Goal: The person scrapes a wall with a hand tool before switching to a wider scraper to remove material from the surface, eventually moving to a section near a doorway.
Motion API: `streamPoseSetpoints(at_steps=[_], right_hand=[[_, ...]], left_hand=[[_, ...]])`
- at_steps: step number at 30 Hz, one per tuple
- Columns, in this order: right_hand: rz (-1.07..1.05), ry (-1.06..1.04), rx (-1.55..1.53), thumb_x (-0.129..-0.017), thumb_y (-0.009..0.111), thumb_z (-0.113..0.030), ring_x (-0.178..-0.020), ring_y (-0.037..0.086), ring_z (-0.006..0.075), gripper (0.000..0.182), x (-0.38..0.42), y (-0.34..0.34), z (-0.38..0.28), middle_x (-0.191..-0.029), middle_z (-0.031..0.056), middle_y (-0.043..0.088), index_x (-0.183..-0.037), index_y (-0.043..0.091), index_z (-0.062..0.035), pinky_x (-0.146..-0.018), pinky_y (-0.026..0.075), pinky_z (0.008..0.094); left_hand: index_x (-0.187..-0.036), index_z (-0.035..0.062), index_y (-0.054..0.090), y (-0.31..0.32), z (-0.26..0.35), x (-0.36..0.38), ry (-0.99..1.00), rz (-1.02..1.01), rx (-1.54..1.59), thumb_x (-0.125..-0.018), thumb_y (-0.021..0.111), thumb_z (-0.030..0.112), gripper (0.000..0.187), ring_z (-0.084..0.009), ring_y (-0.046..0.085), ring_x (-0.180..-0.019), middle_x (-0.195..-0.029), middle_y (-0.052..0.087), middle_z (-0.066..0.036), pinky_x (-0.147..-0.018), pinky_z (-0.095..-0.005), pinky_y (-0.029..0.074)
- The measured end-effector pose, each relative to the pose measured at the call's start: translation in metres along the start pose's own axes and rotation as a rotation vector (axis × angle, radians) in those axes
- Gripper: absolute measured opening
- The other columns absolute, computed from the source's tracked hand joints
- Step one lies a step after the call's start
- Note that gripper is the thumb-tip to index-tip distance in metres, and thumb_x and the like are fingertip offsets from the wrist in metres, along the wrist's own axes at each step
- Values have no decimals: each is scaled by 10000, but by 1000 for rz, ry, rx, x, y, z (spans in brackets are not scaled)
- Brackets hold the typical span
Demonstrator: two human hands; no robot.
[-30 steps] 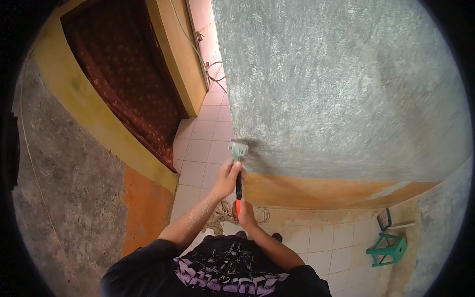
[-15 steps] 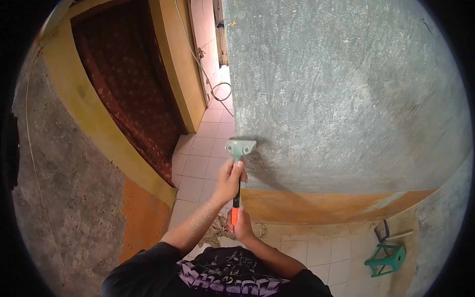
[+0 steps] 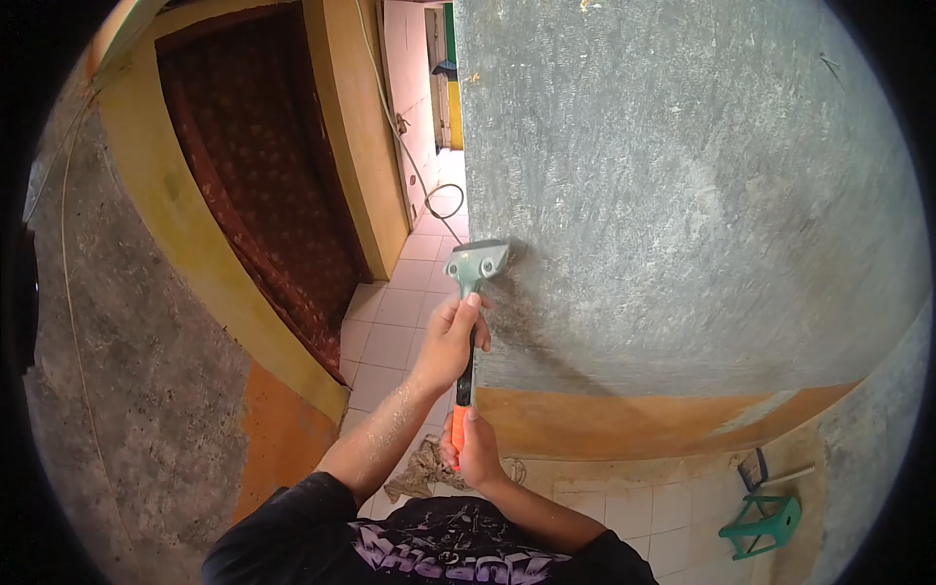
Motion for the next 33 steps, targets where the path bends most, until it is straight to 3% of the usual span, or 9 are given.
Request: streamPoseSetpoints(at_steps=[3,10,16,19,24,27,33], right_hand=[[-4,-24,-34,-1025,259,-579,-430,407,127,564,2,5,-4,-562,25,419,-935,468,-63,-433,386,283],[-32,-198,41,-1038,284,-545,-426,400,103,521,-10,54,-108,-560,15,415,-957,456,-60,-431,387,265],[56,-128,0,-1056,272,-489,-421,402,92,476,16,41,-51,-564,12,419,-973,455,-58,-417,383,253],[85,-129,27,-1057,277,-480,-419,402,90,465,20,45,-51,-564,13,420,-977,453,-57,-411,379,251],[79,-286,127,-1048,295,-503,-410,395,86,473,5,64,-133,-565,13,422,-976,445,-61,-411,382,254],[69,-332,114,-1043,295,-518,-403,386,86,478,6,69,-158,-564,13,418,-983,443,-67,-411,383,261],[-123,-151,-76,-1010,318,-593,-388,353,101,520,12,27,-126,-562,13,402,-1026,455,-92,-411,378,287]], left_hand=[[-980,21,562,5,4,-4,69,4,-3,-1034,455,370,369,-104,488,-542,-584,462,0,-539,-277,414],[-1005,16,572,17,113,-53,258,-108,-44,-1035,444,389,396,-131,527,-591,-610,500,-23,-600,-278,425],[-1022,30,569,11,51,-20,76,-132,-43,-1041,423,406,403,-129,532,-609,-611,510,-20,-603,-270,422],[-1044,29,560,13,53,-23,50,-188,-26,-1049,395,413,417,-127,533,-616,-611,513,-17,-608,-273,425],[-1076,19,556,33,143,-58,308,-311,-239,-1054,358,425,452,-105,540,-635,-628,559,-13,-640,-261,423],[-1076,15,557,54,174,-72,344,-305,-286,-1049,360,432,462,-96,537,-633,-635,574,-19,-647,-253,423],[-1072,13,556,52,112,-61,270,-251,-217,-1045,398,388,408,-98,545,-598,-629,566,-19,-624,-258,438]])
Point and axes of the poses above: each hand's wrist, its own x-axis away from the middle knuckle, its own y-axis out of the palm, z = x × y, the point moved 1 cm from there along -x, towards the middle knuckle
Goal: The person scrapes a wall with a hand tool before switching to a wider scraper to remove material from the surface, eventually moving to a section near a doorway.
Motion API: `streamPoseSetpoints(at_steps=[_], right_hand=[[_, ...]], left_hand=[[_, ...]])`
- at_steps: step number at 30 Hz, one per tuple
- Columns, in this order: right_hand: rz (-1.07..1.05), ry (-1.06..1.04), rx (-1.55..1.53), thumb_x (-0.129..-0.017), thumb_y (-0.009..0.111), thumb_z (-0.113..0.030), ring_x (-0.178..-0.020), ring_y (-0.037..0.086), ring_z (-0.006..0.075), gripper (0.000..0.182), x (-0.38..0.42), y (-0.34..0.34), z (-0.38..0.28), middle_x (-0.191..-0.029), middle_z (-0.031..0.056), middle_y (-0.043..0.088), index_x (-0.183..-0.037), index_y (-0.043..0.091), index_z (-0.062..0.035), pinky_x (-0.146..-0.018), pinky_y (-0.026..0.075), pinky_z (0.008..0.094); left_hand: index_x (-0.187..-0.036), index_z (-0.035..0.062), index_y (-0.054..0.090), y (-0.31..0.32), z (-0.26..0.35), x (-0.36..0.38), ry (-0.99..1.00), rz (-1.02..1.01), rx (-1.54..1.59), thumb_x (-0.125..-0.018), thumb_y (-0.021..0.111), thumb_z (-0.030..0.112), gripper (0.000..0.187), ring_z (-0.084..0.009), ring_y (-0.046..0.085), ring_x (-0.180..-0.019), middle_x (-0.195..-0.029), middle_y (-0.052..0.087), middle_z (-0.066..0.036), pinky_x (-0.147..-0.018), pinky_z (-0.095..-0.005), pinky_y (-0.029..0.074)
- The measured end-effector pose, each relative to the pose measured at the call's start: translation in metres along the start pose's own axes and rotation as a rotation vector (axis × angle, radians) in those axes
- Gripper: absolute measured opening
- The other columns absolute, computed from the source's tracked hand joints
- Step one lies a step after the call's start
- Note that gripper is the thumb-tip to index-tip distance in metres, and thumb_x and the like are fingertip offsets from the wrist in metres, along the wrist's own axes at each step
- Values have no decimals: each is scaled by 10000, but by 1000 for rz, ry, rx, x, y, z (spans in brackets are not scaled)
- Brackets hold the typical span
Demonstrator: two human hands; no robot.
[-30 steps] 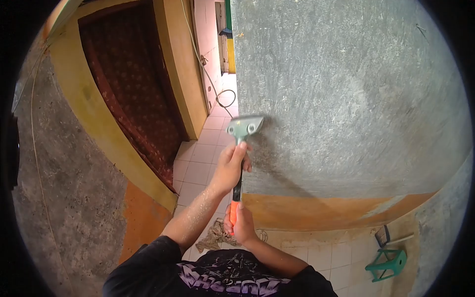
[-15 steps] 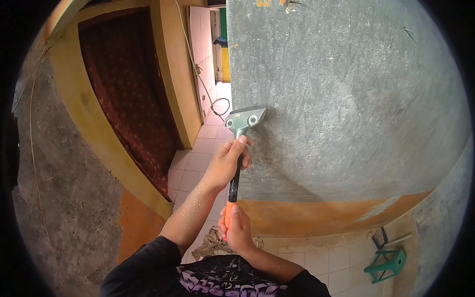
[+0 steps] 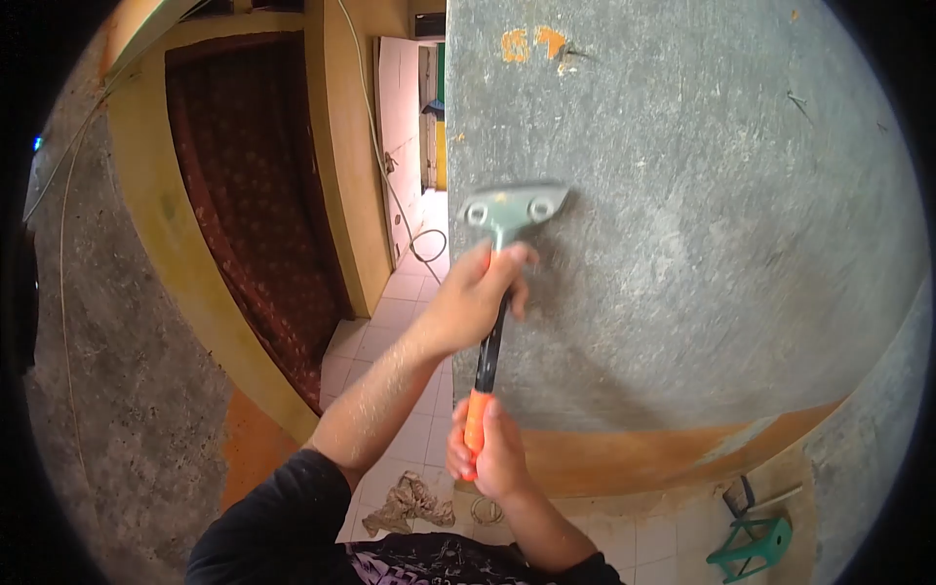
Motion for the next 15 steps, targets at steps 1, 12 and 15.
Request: streamPoseSetpoints(at_steps=[1,12,15], right_hand=[[-28,27,-22,-1005,317,-603,-383,344,101,523,5,-7,6,-560,13,396,-1031,458,-100,-405,375,293],[-133,-70,272,-1060,360,-405,-408,403,83,374,5,15,-90,-598,27,443,-1153,454,-56,-408,403,259],[-86,-78,306,-1063,367,-377,-410,406,72,346,11,21,-96,-591,22,442,-1152,455,-54,-403,391,248]], left_hand=[[-1072,13,555,2,-8,5,-24,8,24,-1045,402,382,401,-99,546,-594,-627,564,-20,-620,-258,439],[-1069,-7,568,-4,55,-31,44,102,-144,-1051,329,410,481,-119,565,-614,-621,578,-35,-651,-278,455],[-1054,-8,579,-3,62,-31,27,114,-144,-1053,314,414,498,-120,567,-624,-617,578,-35,-659,-281,458]])
Point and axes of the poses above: each hand's wrist, its own x-axis away from the middle knuckle, its own y-axis out of the palm, z = x × y, the point moved 1 cm from there along -x, towards the middle knuckle
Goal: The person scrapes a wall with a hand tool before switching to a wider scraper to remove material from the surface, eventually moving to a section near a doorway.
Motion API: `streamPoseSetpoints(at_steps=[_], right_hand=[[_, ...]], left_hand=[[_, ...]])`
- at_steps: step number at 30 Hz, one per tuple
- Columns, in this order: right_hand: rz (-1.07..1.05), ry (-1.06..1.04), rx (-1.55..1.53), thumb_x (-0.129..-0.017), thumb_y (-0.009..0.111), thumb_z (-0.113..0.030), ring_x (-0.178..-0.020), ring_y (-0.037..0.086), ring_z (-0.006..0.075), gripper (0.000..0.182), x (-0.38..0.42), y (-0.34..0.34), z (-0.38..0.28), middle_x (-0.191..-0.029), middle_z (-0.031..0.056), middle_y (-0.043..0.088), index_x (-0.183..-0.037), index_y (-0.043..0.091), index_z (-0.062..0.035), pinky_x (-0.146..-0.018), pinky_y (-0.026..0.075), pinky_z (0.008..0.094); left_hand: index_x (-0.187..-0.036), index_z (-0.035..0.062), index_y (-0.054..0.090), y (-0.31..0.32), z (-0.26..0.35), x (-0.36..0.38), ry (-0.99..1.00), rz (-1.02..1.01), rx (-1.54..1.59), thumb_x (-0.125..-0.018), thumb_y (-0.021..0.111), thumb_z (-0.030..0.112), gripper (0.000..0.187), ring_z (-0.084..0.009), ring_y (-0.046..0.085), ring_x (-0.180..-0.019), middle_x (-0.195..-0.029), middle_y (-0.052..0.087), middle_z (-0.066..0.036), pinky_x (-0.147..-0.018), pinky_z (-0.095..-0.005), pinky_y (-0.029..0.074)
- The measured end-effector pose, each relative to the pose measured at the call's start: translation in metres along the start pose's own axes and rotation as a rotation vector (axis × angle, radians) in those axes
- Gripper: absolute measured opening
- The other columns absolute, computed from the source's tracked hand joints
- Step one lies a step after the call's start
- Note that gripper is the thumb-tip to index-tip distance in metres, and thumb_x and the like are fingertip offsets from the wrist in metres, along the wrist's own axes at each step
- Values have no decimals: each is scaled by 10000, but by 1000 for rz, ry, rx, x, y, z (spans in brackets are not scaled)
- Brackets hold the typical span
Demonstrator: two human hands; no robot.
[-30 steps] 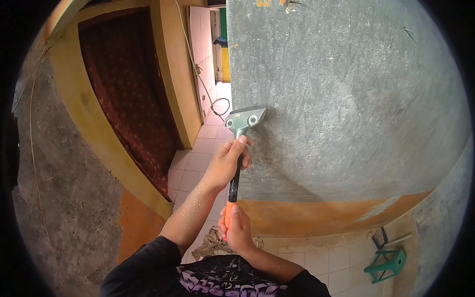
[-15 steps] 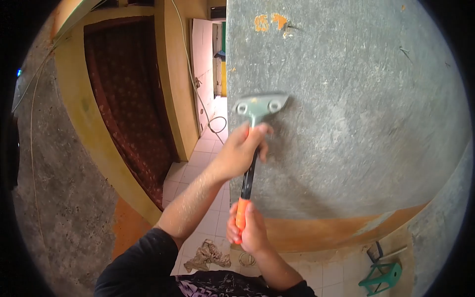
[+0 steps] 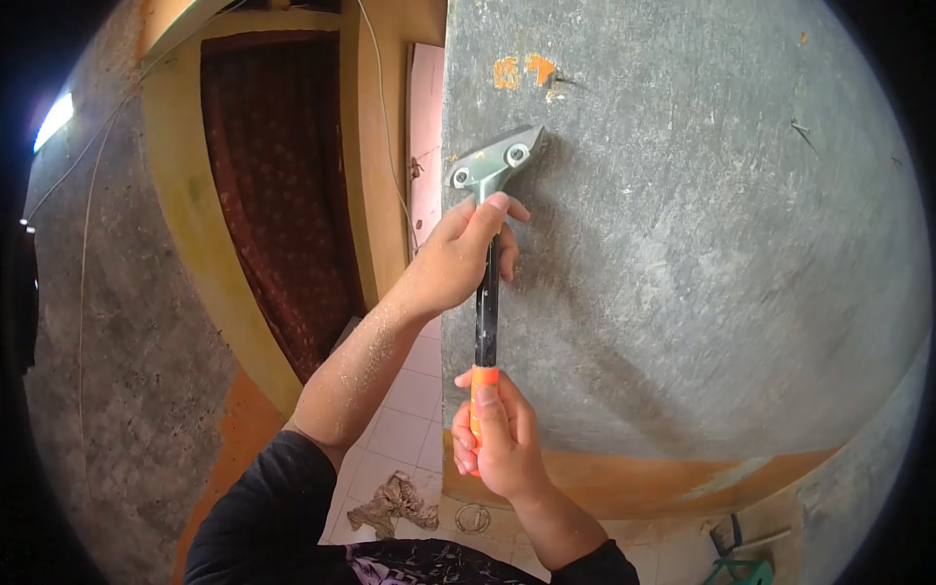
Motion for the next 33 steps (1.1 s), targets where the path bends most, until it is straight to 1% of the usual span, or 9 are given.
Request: streamPoseSetpoints(at_steps=[3,9,12,18,21,27,28,29,33], right_hand=[[15,-1,54,-1062,382,-364,-414,408,68,331,3,-2,-3,-583,13,438,-1152,457,-55,-402,382,240],[6,6,110,-1060,402,-351,-419,409,63,314,-2,-11,-15,-576,7,443,-1127,482,-54,-409,372,226],[20,20,134,-1062,399,-340,-420,409,63,306,6,-18,-9,-565,5,441,-1116,488,-52,-411,366,224],[-12,7,98,-1062,400,-328,-423,405,61,295,-1,-22,-5,-555,5,440,-1113,486,-51,-413,358,225],[0,26,118,-1062,401,-329,-420,402,62,294,6,-21,-2,-554,3,435,-1110,488,-52,-412,357,225],[70,41,128,-1063,398,-330,-424,404,59,295,1,-2,-15,-564,2,437,-1128,476,-53,-408,360,226],[81,48,112,-1062,398,-333,-423,403,59,296,5,1,-11,-568,4,438,-1131,474,-55,-406,362,228],[94,49,96,-1062,398,-337,-422,402,59,298,11,3,-4,-571,7,438,-1134,472,-57,-404,364,230],[136,46,61,-1060,397,-356,-414,397,66,307,6,21,-4,-581,17,437,-1133,469,-66,-395,372,240]], left_hand=[[-1052,-8,579,3,-1,0,2,-11,8,-1055,306,411,500,-120,561,-614,-617,578,-35,-656,-283,455],[-1045,-6,578,4,4,-3,-2,78,-13,-1060,288,408,506,-123,556,-588,-609,573,-37,-651,-286,460],[-1043,-6,579,14,-6,4,-8,76,-14,-1061,274,403,510,-123,559,-598,-606,571,-38,-662,-284,456],[-1047,-6,575,8,-5,1,-9,68,-71,-1060,252,406,524,-121,560,-606,-607,568,-38,-672,-279,452],[-1052,-10,574,12,-13,8,-18,73,-35,-1059,252,408,527,-126,563,-608,-610,570,-41,-673,-281,454],[-1062,-5,577,0,-2,-2,30,29,26,-1055,261,419,528,-127,552,-595,-608,573,-38,-654,-276,443],[-1064,-5,577,-1,-5,0,54,10,-33,-1053,268,424,529,-126,550,-591,-601,576,-37,-649,-272,442],[-1067,-11,577,2,-9,4,14,-36,19,-1050,271,419,528,-130,552,-597,-595,578,-39,-654,-277,442],[-1065,-10,576,-9,-6,-1,52,-70,31,-1047,293,414,510,-119,547,-602,-602,579,-39,-644,-272,434]])
Point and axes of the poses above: each hand's wrist, its own x-axis away from the middle knuckle, its own y-axis out of the palm, z = x × y, the point moved 1 cm from there along -x, towards the middle knuckle
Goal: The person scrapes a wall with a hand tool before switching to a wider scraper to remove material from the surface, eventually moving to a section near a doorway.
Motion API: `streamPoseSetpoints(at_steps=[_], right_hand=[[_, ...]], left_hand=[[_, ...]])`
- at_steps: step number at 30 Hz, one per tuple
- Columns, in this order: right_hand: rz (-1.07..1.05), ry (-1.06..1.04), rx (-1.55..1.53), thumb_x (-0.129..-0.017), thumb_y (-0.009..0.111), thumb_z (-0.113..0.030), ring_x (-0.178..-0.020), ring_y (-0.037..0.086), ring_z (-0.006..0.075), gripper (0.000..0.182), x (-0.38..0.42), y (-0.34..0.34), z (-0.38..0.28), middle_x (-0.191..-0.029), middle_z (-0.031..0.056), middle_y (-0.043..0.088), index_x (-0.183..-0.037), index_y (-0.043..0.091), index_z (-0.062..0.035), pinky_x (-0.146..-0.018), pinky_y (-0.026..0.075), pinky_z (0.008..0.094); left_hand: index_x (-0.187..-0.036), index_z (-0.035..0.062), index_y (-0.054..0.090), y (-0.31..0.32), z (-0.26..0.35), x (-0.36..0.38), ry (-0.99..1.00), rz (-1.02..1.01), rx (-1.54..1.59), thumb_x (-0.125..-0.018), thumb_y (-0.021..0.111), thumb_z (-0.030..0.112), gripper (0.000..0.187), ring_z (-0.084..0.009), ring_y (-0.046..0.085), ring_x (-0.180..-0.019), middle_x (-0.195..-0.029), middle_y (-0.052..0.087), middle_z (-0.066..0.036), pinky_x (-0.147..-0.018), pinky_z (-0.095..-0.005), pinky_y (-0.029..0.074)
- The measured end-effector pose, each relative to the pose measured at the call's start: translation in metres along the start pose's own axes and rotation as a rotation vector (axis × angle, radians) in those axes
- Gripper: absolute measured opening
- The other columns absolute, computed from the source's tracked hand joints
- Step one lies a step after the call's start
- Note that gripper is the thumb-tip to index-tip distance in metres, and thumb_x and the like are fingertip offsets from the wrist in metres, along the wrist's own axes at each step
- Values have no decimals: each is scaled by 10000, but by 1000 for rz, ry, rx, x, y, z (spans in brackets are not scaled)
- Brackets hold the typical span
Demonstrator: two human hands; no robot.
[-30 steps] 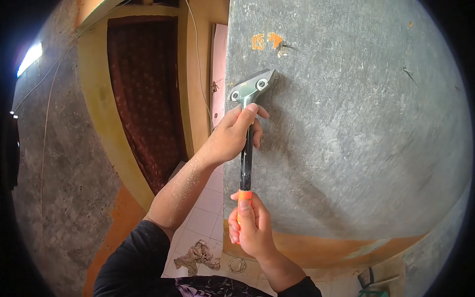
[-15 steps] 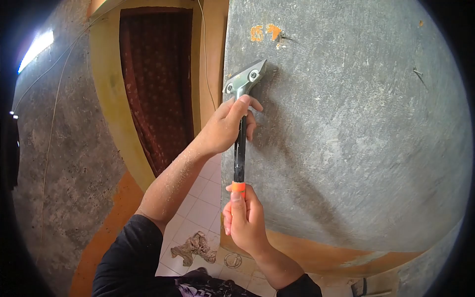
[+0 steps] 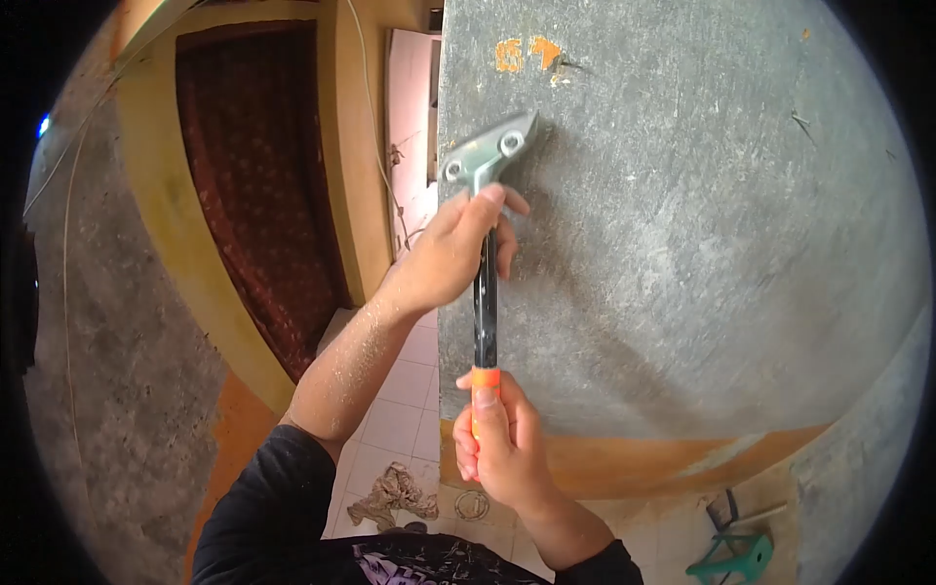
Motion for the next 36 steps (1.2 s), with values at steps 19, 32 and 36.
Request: streamPoseSetpoints(at_steps=[19,32,36], right_hand=[[72,-40,-218,-1047,362,-463,-351,328,72,410,-1,44,33,-550,9,391,-1138,449,-72,-340,354,260],[139,-58,-199,-1042,341,-493,-346,320,73,445,-9,55,22,-544,5,386,-1132,453,-71,-342,355,263],[167,-37,-195,-1043,342,-489,-347,323,75,446,3,59,27,-540,9,385,-1130,454,-66,-343,358,264]], left_hand=[[-1028,-21,606,-16,-30,1,62,-170,149,-1015,393,393,466,-100,537,-582,-610,572,-26,-583,-275,438],[-1057,-16,615,-24,-16,-18,51,-200,168,-1007,419,382,446,-97,537,-598,-618,574,-17,-594,-271,436],[-1076,-15,594,-19,-31,-9,72,-227,165,-1010,419,382,439,-98,537,-591,-617,567,-20,-594,-270,435]])
Point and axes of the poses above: each hand's wrist, its own x-axis away from the middle knuckle, its own y-axis out of the palm, z = x × y, the point moved 1 cm from there along -x, towards the middle knuckle
